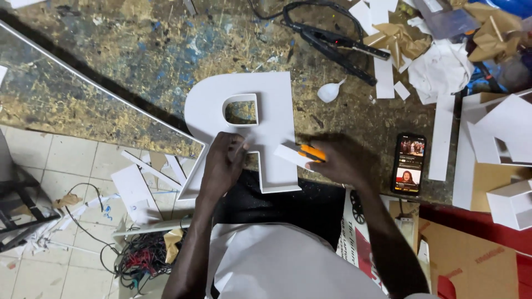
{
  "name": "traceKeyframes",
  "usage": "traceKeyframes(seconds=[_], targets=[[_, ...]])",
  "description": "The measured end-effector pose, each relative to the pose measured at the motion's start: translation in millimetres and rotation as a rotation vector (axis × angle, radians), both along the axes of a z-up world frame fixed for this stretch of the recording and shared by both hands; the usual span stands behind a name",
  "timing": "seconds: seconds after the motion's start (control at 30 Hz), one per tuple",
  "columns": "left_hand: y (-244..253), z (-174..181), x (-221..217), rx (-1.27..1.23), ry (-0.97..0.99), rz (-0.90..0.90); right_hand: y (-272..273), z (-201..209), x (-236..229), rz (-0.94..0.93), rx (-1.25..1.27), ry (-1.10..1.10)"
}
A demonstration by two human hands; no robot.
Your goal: The person assembles a large white letter R on a workbench. They apply glue from a bottle to the edges of the letter and press the pieces together. A hot glue gun is used to secure the joints, and a utility knife is used to trim excess material from the edges.
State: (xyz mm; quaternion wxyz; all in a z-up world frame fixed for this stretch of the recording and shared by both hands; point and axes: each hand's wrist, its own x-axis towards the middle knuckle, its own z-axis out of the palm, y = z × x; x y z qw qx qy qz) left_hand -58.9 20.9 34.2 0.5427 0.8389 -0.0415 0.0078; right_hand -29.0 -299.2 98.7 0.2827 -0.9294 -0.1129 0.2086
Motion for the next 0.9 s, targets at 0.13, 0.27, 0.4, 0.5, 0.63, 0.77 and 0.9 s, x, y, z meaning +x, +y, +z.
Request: traceKeyframes(seconds=[0.13, 0.27, 0.4, 0.5, 0.63, 0.77, 0.9], targets=[[17, 32, -4, -0.035, -0.075, -0.022, -3, -16, 42, -0.318, 0.447, -0.273], [43, 45, -8, 0.033, -0.164, 0.073, 12, -42, 50, -0.758, 1.112, -0.615], [68, 29, -7, 0.171, -0.197, 0.103, 39, -94, 19, -0.712, 1.047, -0.344], [84, 3, -4, 0.323, -0.194, 0.039, 18, -116, 3, -0.739, 0.948, -0.279], [97, -27, 7, 0.335, -0.222, -0.071, -31, -154, -14, -0.761, 0.792, -0.407], [91, -46, 14, 0.272, -0.302, -0.105, -67, -131, -16, -0.598, 0.138, -0.789], [72, -32, 15, 0.150, -0.295, -0.114, -93, -134, -9, -0.706, 0.025, -0.974]])
